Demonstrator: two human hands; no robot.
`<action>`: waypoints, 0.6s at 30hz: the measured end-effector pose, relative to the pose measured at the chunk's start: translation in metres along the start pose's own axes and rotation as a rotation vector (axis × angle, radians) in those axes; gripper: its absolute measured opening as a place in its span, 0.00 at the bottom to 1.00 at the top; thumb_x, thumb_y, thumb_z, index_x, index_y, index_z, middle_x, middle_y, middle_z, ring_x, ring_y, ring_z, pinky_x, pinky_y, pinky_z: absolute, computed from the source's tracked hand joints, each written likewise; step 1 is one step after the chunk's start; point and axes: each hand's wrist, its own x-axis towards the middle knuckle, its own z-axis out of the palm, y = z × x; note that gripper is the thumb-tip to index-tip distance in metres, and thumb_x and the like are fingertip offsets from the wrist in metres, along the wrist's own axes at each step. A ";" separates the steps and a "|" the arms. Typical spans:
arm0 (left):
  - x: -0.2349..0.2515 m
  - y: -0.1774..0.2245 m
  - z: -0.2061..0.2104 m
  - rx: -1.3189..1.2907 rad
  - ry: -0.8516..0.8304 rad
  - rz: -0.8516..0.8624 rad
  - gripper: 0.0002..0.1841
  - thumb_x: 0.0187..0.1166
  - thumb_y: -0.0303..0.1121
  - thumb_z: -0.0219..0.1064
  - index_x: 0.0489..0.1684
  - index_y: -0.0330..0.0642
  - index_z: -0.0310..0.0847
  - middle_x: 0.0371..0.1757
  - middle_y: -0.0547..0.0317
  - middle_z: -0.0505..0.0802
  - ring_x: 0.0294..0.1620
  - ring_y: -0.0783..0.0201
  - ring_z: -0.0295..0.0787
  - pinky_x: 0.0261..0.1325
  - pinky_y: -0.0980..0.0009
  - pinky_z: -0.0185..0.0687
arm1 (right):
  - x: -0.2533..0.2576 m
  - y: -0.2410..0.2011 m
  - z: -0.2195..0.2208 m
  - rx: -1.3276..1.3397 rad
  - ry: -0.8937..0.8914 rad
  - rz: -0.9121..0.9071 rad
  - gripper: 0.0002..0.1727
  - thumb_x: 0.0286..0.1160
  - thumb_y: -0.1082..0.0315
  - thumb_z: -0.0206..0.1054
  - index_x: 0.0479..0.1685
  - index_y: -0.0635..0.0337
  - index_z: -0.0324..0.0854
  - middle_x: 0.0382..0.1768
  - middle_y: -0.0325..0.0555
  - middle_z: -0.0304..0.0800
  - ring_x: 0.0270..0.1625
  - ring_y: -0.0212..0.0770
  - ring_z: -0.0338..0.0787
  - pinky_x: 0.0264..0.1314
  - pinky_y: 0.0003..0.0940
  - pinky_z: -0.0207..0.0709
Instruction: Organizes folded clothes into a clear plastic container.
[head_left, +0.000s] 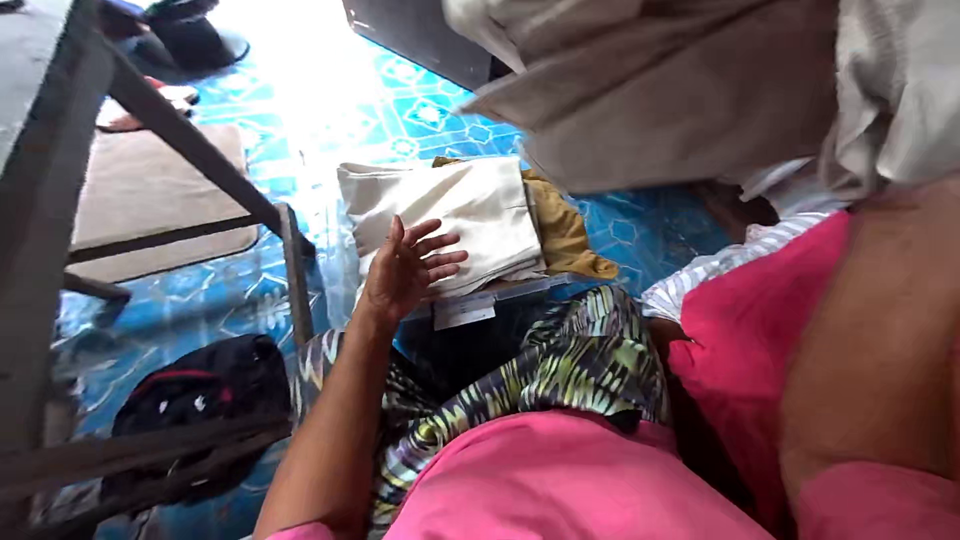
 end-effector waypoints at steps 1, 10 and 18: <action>-0.001 0.000 -0.003 -0.052 -0.013 0.016 0.41 0.86 0.69 0.30 0.77 0.47 0.72 0.62 0.50 0.93 0.54 0.52 0.96 0.54 0.57 0.93 | 0.004 0.018 0.017 0.074 -0.041 0.046 0.10 0.75 0.73 0.53 0.45 0.66 0.79 0.44 0.50 0.88 0.55 0.44 0.89 0.65 0.47 0.82; 0.008 0.003 -0.027 -0.431 0.351 -0.012 0.40 0.84 0.72 0.29 0.80 0.53 0.64 0.66 0.52 0.86 0.62 0.50 0.88 0.56 0.46 0.87 | -0.123 0.162 0.054 -0.684 0.238 1.190 0.10 0.74 0.72 0.68 0.51 0.63 0.80 0.37 0.45 0.87 0.35 0.36 0.87 0.40 0.39 0.85; 0.026 -0.010 -0.028 -0.269 0.557 -0.174 0.23 0.90 0.52 0.53 0.71 0.45 0.73 0.52 0.53 0.91 0.50 0.59 0.90 0.54 0.54 0.87 | -0.140 0.163 0.082 -1.314 -0.027 0.931 0.37 0.78 0.62 0.71 0.81 0.77 0.62 0.74 0.82 0.69 0.76 0.78 0.72 0.77 0.70 0.66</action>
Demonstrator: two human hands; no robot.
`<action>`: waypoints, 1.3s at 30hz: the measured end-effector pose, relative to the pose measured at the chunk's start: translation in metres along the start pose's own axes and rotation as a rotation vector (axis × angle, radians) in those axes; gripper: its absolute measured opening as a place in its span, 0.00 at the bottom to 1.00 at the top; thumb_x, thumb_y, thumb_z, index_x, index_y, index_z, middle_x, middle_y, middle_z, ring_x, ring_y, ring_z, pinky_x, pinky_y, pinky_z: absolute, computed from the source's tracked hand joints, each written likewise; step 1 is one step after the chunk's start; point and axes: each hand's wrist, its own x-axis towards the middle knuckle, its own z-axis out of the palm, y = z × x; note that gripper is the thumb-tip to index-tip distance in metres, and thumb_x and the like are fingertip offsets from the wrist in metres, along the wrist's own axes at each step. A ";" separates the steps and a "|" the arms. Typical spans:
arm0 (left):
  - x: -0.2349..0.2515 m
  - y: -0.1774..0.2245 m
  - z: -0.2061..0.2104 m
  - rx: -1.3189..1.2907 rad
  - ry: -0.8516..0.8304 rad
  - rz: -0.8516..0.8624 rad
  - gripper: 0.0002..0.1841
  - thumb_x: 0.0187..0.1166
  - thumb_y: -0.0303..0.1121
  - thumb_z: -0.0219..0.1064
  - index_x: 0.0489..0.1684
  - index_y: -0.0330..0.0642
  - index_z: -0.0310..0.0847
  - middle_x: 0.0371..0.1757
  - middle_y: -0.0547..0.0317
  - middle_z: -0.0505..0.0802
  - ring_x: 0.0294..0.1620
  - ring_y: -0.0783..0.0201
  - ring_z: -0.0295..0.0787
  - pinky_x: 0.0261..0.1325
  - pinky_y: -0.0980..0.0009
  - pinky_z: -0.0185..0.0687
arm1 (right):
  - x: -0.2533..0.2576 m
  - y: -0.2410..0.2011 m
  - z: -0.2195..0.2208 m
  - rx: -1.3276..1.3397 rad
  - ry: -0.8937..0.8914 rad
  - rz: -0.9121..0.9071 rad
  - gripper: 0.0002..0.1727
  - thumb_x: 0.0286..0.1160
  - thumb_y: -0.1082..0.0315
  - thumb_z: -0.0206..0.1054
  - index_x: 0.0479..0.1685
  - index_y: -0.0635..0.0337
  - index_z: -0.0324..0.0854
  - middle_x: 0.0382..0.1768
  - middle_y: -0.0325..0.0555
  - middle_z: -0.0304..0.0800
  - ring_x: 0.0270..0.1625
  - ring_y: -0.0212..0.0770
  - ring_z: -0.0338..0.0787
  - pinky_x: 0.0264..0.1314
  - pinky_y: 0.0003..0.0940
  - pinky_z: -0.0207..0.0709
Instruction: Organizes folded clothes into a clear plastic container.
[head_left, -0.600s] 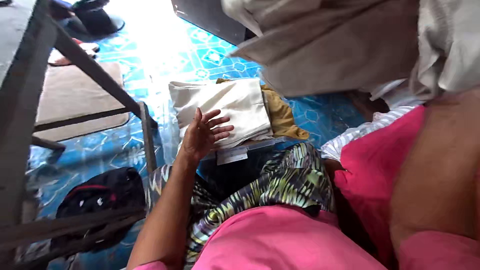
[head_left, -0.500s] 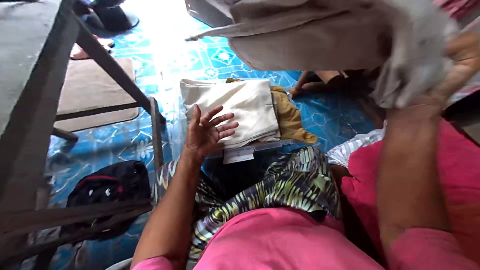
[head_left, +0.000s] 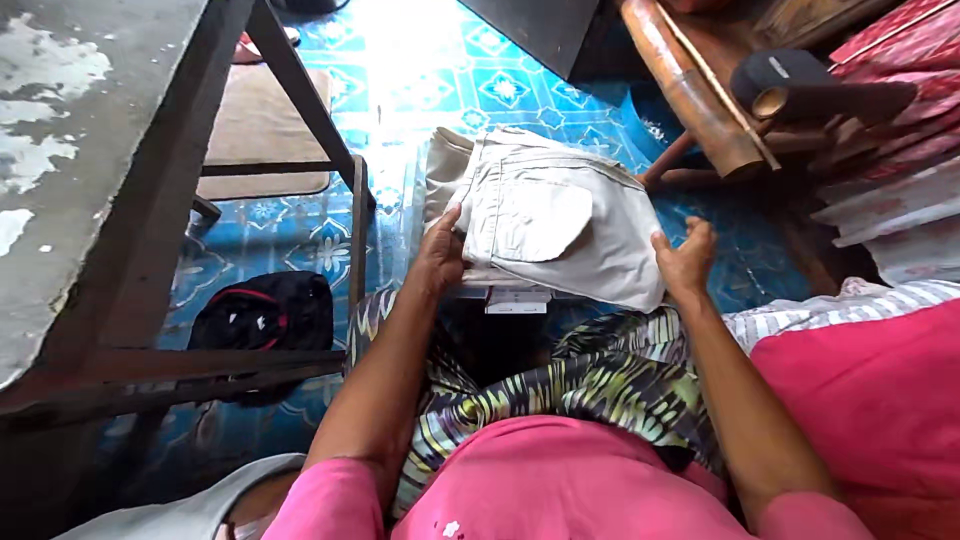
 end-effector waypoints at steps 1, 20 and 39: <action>0.002 -0.001 0.000 -0.017 0.019 0.010 0.21 0.90 0.49 0.54 0.68 0.44 0.74 0.49 0.54 0.91 0.47 0.60 0.90 0.52 0.55 0.88 | -0.011 -0.016 -0.001 -0.002 0.003 -0.111 0.35 0.81 0.61 0.69 0.81 0.76 0.63 0.76 0.80 0.68 0.78 0.75 0.71 0.79 0.67 0.67; -0.005 0.008 0.008 -0.009 -0.097 0.053 0.15 0.91 0.40 0.51 0.69 0.46 0.69 0.51 0.49 0.89 0.41 0.54 0.92 0.42 0.55 0.91 | -0.052 -0.122 0.069 0.124 -0.222 -0.555 0.17 0.85 0.67 0.62 0.50 0.80 0.84 0.38 0.69 0.91 0.44 0.62 0.93 0.53 0.59 0.83; -0.018 0.004 0.032 -0.033 -0.043 0.374 0.16 0.79 0.20 0.62 0.62 0.38 0.70 0.36 0.57 0.91 0.31 0.64 0.93 0.36 0.65 0.93 | -0.005 -0.139 -0.038 0.647 0.633 -0.406 0.10 0.85 0.75 0.57 0.52 0.75 0.78 0.40 0.38 0.86 0.47 0.19 0.87 0.60 0.19 0.82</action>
